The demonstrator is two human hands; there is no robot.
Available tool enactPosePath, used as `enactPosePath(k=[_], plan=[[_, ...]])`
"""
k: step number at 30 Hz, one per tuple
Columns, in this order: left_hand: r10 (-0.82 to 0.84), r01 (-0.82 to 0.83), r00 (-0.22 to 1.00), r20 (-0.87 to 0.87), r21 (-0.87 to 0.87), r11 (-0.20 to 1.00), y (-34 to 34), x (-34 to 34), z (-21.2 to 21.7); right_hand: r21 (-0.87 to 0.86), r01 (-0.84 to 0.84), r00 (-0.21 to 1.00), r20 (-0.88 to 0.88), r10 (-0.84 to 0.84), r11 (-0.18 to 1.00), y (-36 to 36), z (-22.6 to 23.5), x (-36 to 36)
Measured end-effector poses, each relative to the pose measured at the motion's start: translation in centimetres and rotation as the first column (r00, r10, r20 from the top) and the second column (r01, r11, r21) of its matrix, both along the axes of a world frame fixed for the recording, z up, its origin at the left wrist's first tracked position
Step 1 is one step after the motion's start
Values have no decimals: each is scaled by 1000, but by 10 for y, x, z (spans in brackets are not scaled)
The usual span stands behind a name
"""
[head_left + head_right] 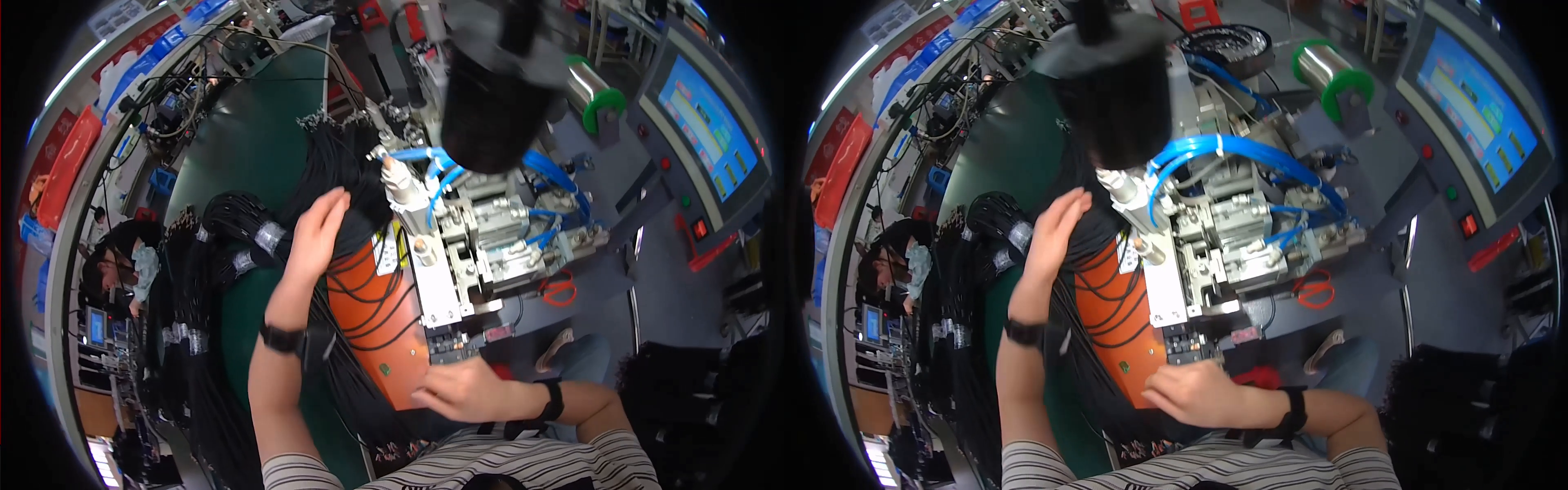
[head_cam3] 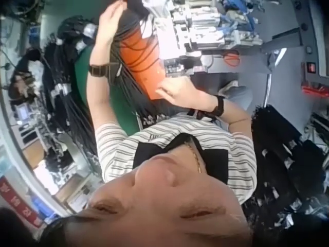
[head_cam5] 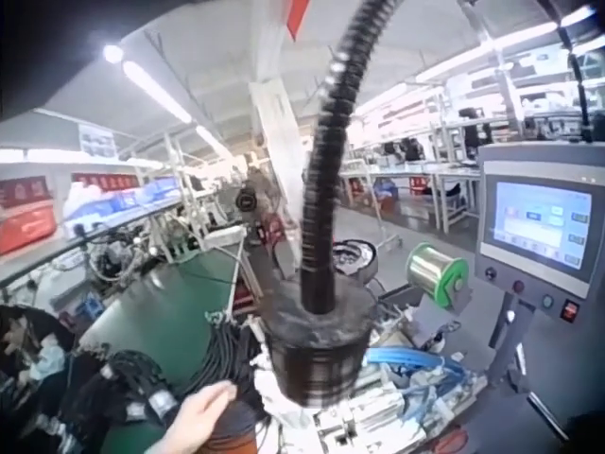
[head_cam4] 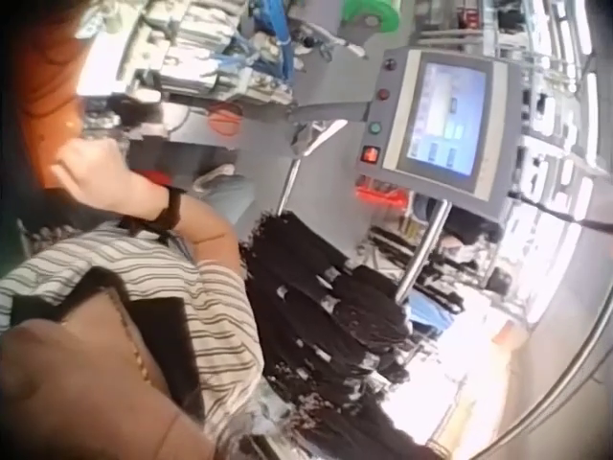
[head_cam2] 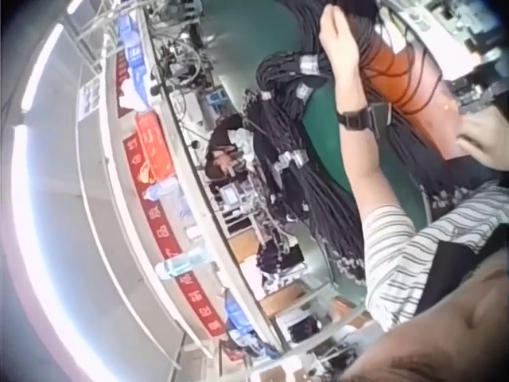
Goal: The person inserts the ends of wires into a machine one at a time, removes them, and then gathers the bundle of wires and places it onto a pile.
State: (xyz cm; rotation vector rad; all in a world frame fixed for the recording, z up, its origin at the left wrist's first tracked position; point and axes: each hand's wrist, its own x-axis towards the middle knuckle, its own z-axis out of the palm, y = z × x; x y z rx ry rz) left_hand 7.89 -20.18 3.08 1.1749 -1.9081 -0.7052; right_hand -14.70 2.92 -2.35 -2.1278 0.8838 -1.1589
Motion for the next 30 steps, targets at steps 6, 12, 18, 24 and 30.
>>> enactPosePath(k=[6, 12, 18, 24, 30], plan=[[21, -39, 999, 43, 482, 875, -166, -21, -61, -32, -74, 991, -117, 69, 997, 0, -3, 16], [-4, -128, 928, 371, 331, 935, -195, -69, -49, 43, -125, 979, -157, 130, 991, -6, 11, 11], [-5, -211, 772, 635, 264, 941, -217, -103, -32, 31, -130, 983, -128, 133, 991, -7, 6, 9], [-45, -133, 787, 615, 241, 961, -240, -91, -53, 5, -126, 987, -98, 126, 992, -9, 0, 11], [91, -175, 902, 423, 163, 971, -231, -99, -56, 9, -113, 990, -80, 113, 994, -13, 3, 7]])
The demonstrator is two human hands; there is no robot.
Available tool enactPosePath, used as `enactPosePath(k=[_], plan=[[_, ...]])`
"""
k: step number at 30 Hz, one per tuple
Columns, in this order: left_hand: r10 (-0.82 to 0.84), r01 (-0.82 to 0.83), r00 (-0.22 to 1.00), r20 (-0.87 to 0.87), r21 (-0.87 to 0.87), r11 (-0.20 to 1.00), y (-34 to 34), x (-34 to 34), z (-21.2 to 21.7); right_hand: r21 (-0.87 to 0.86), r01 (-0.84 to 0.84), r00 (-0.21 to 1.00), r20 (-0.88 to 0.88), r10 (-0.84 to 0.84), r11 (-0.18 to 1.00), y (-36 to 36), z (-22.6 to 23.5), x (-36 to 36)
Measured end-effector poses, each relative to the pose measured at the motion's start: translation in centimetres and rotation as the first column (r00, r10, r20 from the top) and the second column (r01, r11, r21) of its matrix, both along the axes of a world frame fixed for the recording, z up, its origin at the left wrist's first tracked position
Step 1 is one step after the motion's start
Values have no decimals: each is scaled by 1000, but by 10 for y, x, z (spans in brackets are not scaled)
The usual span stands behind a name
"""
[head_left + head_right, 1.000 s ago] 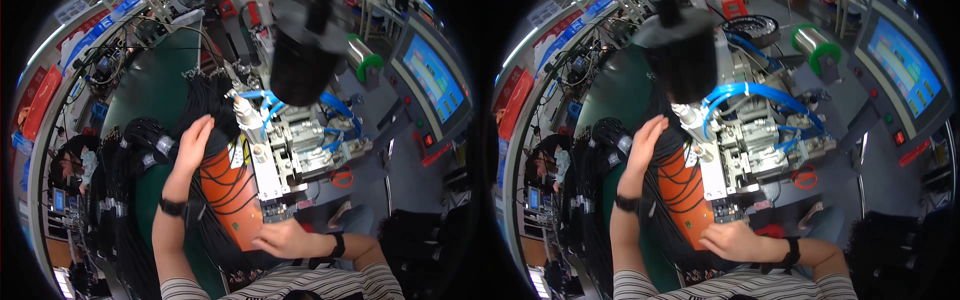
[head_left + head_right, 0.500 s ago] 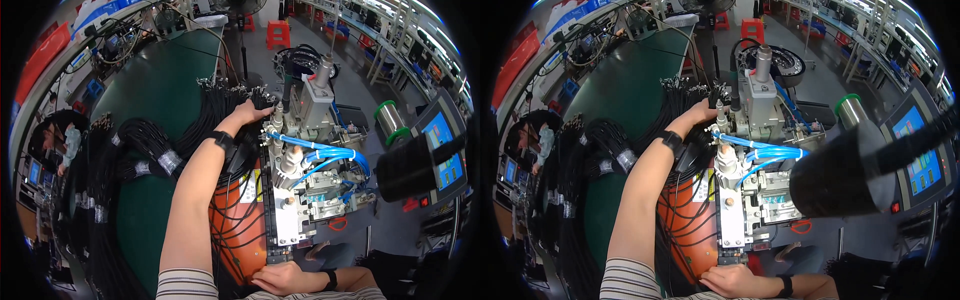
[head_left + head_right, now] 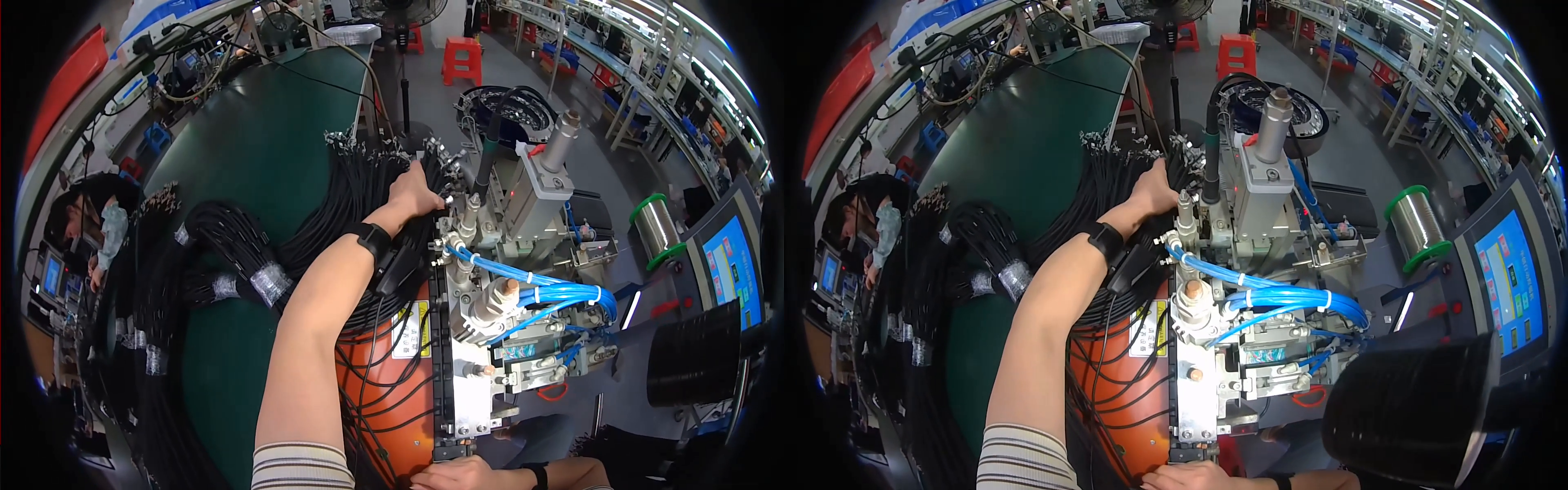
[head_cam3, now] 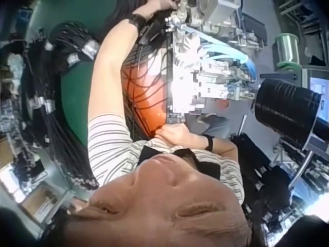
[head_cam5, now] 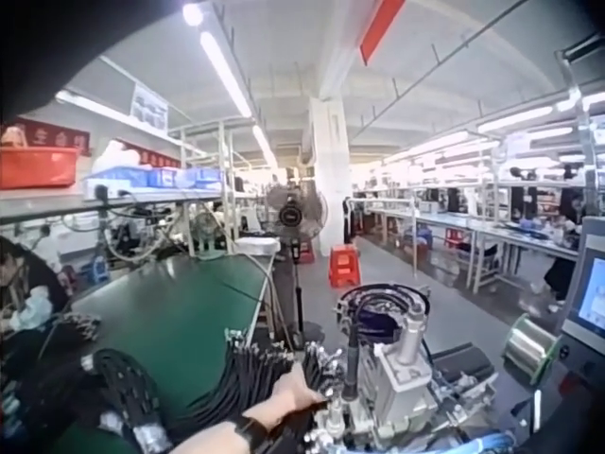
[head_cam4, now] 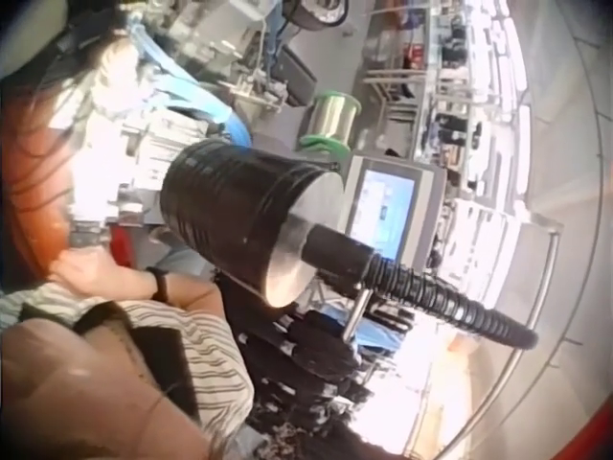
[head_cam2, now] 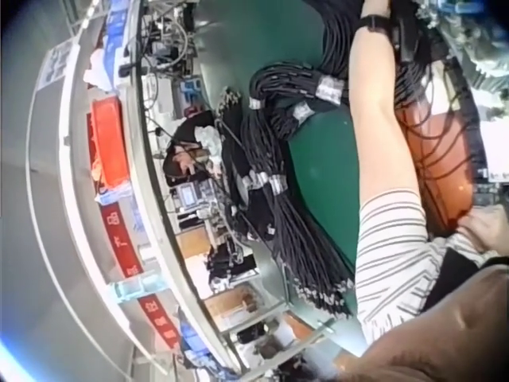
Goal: The person inserts the ends of wires into a machine one at a time, removes them, and then gathers the bundle of wires and places it onto a pile.
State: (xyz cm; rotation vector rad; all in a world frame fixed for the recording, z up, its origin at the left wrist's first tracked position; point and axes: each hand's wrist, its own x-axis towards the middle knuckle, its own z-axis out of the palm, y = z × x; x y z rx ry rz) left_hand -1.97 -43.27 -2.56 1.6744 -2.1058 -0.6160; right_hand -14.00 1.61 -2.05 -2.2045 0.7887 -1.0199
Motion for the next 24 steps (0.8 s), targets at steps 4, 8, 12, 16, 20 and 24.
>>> enactPosePath(k=[4, 8, 12, 16, 20, 24], plan=[[144, -175, 972, -185, -165, 971, 3, 44, 24, 6, -51, 999, 11, 51, 999, -3, -1, 0], [-15, -171, 742, -670, -210, 963, 11, 82, 71, 10, -45, 999, 1, 45, 999, -6, 3, -4], [-25, -354, 554, -832, -262, 898, 50, 127, 111, 13, -46, 999, 29, 45, 999, -8, 6, 0], [-120, -419, 455, -882, -331, 845, 66, 148, 117, -10, -21, 999, 33, 21, 1000, -8, 7, 2], [-138, -482, 497, -857, -405, 777, 73, 154, 118, 3, -26, 999, 31, 26, 1000, -8, 9, 3], [-108, -516, 600, -792, -487, 705, 70, 152, 118, 1, -3, 1000, 27, 3, 1000, -6, 9, 2]])
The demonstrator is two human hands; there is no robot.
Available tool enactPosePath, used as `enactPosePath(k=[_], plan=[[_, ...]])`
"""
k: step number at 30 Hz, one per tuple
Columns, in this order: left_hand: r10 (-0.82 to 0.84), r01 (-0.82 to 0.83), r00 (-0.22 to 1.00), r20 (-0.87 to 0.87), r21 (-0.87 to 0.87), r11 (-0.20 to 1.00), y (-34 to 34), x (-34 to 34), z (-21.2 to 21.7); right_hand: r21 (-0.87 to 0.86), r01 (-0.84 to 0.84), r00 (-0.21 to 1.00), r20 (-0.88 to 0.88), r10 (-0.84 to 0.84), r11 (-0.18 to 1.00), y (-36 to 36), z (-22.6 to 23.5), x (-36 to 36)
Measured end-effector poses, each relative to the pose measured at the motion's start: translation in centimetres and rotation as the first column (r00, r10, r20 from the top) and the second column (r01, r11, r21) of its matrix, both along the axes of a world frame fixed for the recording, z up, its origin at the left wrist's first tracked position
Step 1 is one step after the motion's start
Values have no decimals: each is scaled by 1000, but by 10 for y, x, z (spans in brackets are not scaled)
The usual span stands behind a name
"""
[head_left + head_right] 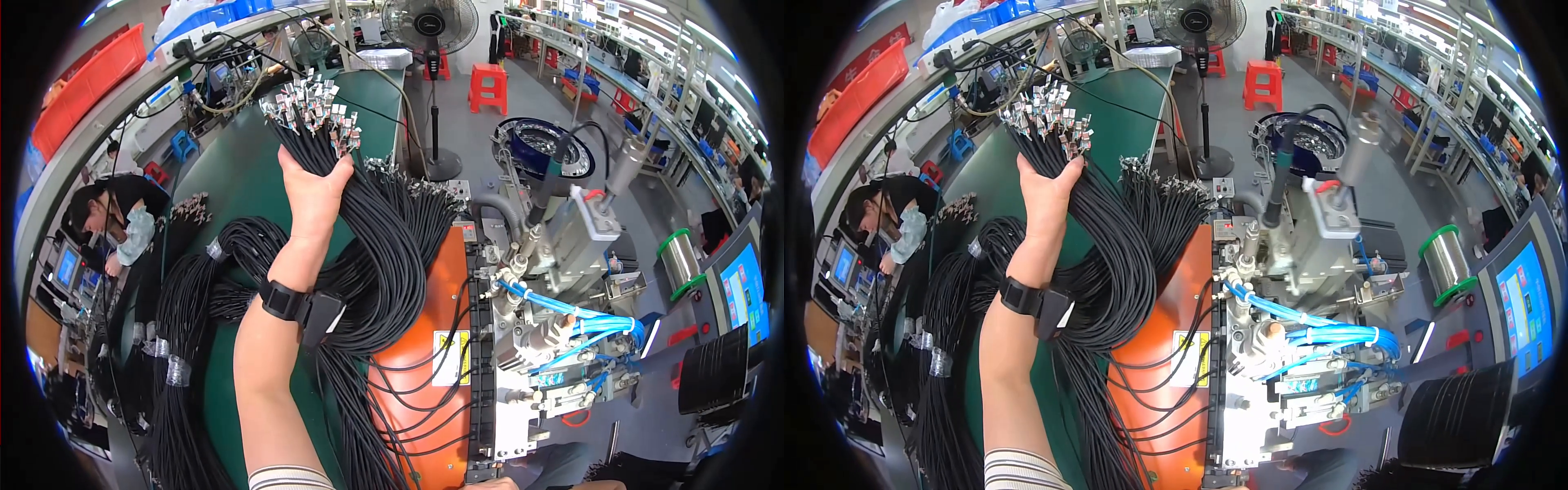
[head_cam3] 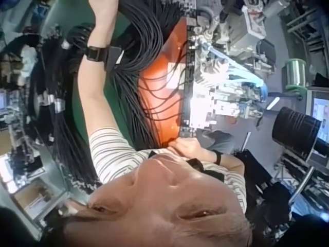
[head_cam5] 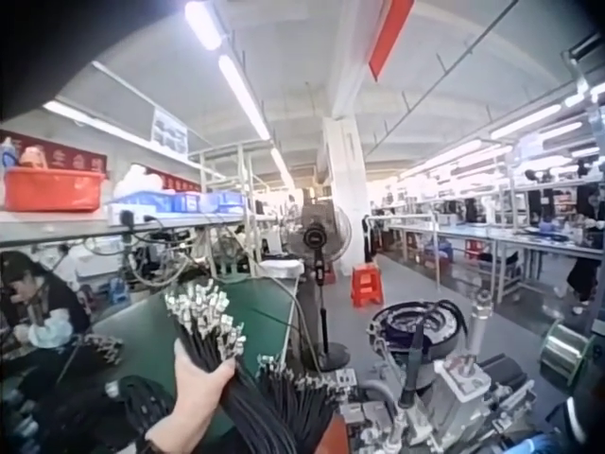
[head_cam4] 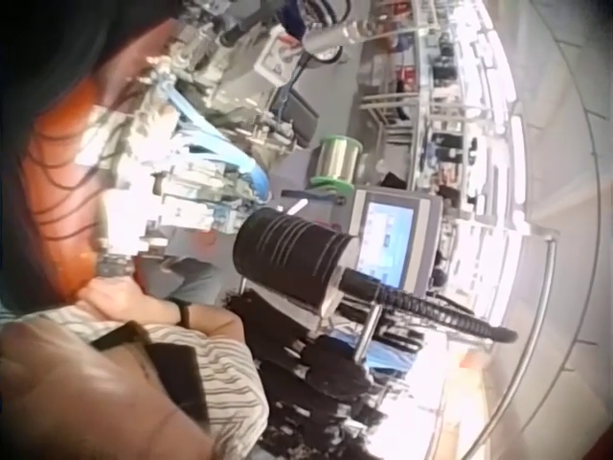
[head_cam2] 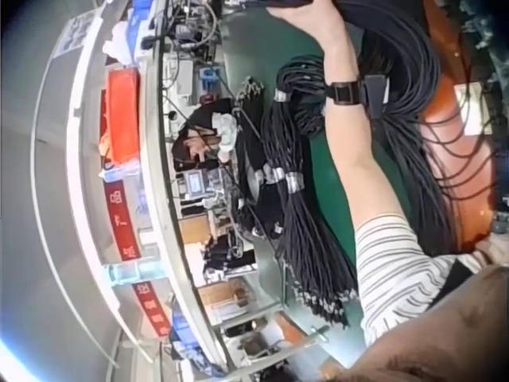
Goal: The person inserts the ends of wires into a machine one at a time, removes them, and then gathers the bundle of wires and places it onto a pile.
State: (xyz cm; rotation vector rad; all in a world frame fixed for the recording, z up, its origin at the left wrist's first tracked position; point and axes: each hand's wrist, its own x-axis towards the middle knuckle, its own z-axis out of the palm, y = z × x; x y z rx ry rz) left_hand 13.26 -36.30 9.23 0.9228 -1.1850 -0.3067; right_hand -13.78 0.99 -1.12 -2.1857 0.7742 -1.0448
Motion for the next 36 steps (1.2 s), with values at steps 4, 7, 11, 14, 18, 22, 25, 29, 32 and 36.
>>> enactPosePath(k=[4, 7, 11, 14, 18, 22, 25, 29, 32, 36], plan=[[204, -253, 936, 286, 146, 956, -45, 72, -14, -16, 7, 1000, -3, -7, 1000, 7, 2, 0], [42, -552, 704, 709, 509, 660, -67, 84, -39, -7, 15, 1000, 12, -15, 1000, 3, 1, 1], [-444, -673, 386, 809, 576, 464, -61, 82, -35, 46, 1, 1000, -19, 0, 999, 1, -1, 1], [-313, -664, 192, 930, 358, 656, -18, 67, -4, 113, -30, 996, -82, 40, 993, 8, -10, -3], [391, -428, 509, 767, -168, 888, 96, 87, -15, 140, -14, 995, -98, 27, 990, 7, -12, -1], [-104, -14, 986, 134, 678, 735, 248, 80, -90, 120, -2, 967, -251, 32, 993, -5, -2, 17], [-246, 345, 939, -241, 677, 650, 319, 25, -136, -41, -68, 957, -285, 53, 997, 10, -13, 63], [-254, 320, 946, -203, 719, 617, 336, 14, -134, 26, -86, 954, -285, 90, 996, 48, -18, 108], [-272, 420, 907, -321, 735, 533, 324, 20, -120, 600, -217, 882, 459, -110, 770, 36, -43, 110], [-305, 629, 776, -551, 646, 433, 339, 15, -105, 815, -459, 827, 537, -165, 354, 9, -9, 104]])
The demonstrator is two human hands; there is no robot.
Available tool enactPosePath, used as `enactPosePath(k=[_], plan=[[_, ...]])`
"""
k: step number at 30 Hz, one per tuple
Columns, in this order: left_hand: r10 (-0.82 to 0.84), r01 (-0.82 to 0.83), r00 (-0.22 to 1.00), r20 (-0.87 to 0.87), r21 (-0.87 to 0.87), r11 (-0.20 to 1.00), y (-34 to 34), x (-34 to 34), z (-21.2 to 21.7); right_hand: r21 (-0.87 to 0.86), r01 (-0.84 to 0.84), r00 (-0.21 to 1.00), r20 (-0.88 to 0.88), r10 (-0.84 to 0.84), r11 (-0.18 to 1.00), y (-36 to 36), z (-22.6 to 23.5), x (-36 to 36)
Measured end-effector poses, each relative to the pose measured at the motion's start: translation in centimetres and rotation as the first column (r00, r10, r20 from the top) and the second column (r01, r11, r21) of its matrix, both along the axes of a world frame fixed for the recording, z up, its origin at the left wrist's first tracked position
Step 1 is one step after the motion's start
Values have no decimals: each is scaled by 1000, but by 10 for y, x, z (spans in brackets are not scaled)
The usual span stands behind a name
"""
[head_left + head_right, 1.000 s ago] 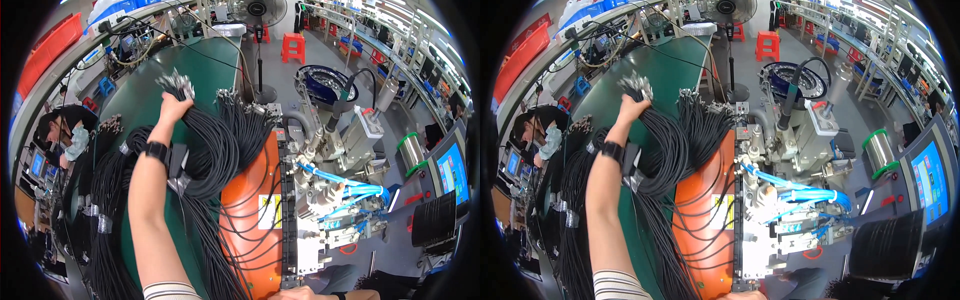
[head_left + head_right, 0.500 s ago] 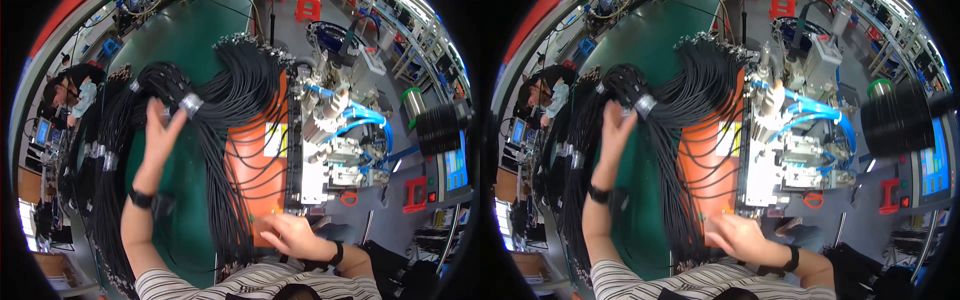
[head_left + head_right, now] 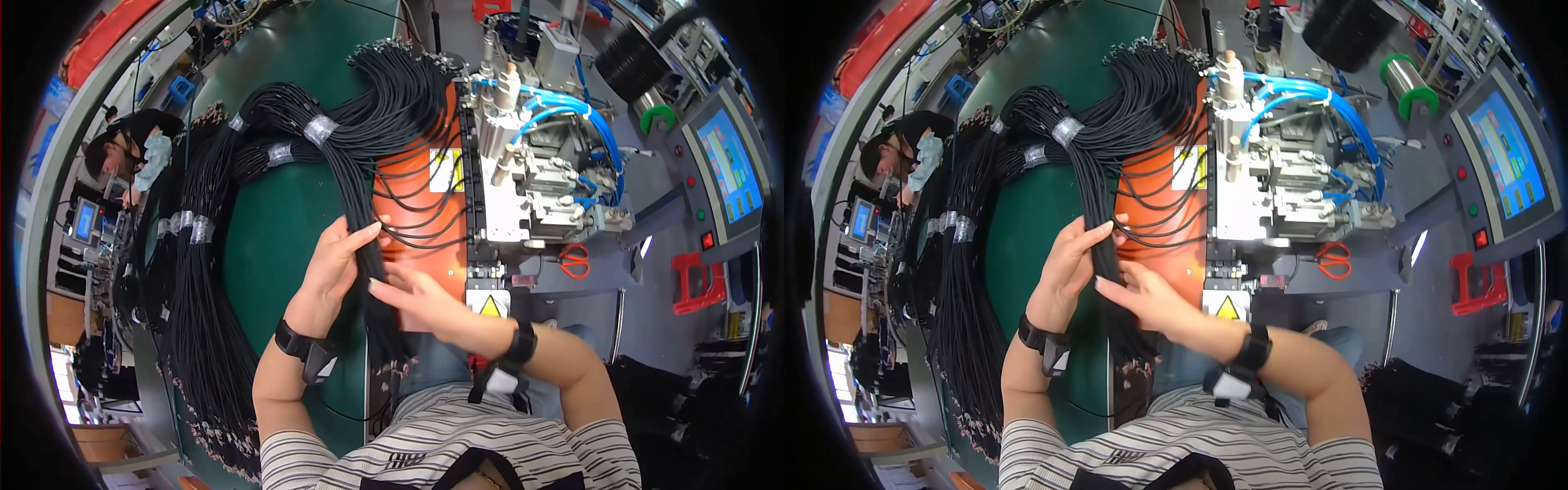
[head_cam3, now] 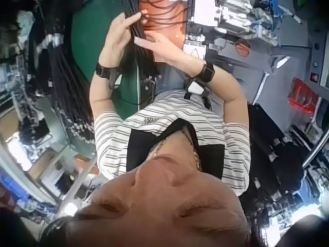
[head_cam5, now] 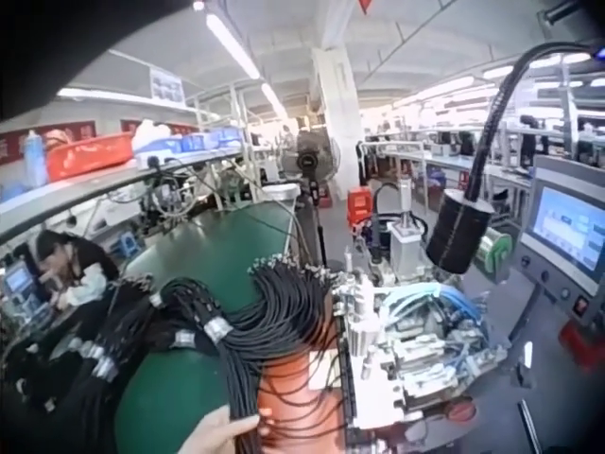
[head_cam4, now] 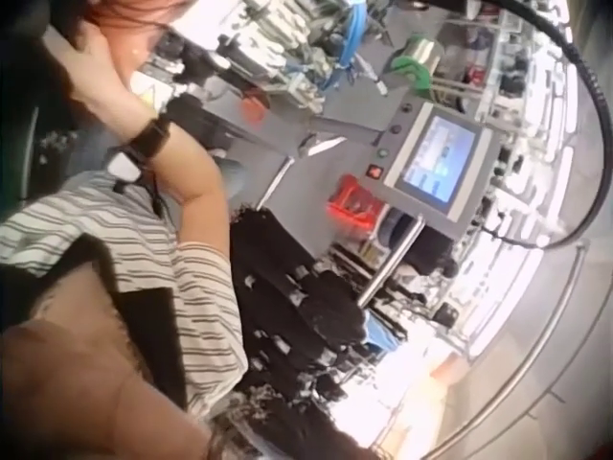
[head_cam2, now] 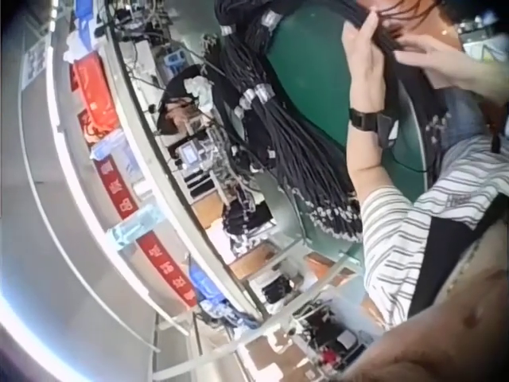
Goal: The person inserts the ends of wires into a machine one at a time, removes them, and then gathers the bundle of wires and places it onto a pile.
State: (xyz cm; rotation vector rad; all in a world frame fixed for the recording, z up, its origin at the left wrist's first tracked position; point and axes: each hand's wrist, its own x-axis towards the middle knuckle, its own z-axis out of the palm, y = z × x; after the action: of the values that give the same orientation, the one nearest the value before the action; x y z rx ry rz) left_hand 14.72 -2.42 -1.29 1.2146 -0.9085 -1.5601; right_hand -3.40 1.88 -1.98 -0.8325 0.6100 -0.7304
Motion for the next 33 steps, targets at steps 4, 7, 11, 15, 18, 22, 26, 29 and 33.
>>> enactPosePath(k=[4, 7, 11, 15, 18, 22, 26, 29, 33], plan=[[-47, 47, 999, 0, -66, 997, 16, -30, 18, 83, -167, 985, -21, 169, 983, -20, -14, -28], [-19, 25, 998, 63, -89, 996, 54, -35, 23, 145, -273, 961, 82, 263, 951, -10, 2, -82], [497, 770, 144, 856, -413, 487, 62, -56, 29, 175, -319, 946, 2, 324, 931, 39, 13, -127], [257, 894, 433, 864, -448, 3, 39, -99, 3, 102, -272, 954, -99, 282, 957, 62, 7, -139], [207, 859, 448, 870, -482, 169, 25, -98, -12, 306, -24, 903, 415, -111, 952, 59, -25, -168], [213, 830, 469, 857, -510, 225, 17, -120, -11, 191, 450, 876, 96, -472, 873, 46, -35, -169], [174, 802, 477, 862, -508, 315, 21, -131, -7, -205, 555, 831, 114, -544, 806, 28, -44, -153], [108, 738, 584, 805, -581, 343, 22, -145, 1, -66, 441, 897, 14, -441, 895, 24, -37, -162], [107, 771, 511, 853, -510, 382, 26, -139, -1, 12, 481, 872, 91, -480, 877, 26, -46, -153]])
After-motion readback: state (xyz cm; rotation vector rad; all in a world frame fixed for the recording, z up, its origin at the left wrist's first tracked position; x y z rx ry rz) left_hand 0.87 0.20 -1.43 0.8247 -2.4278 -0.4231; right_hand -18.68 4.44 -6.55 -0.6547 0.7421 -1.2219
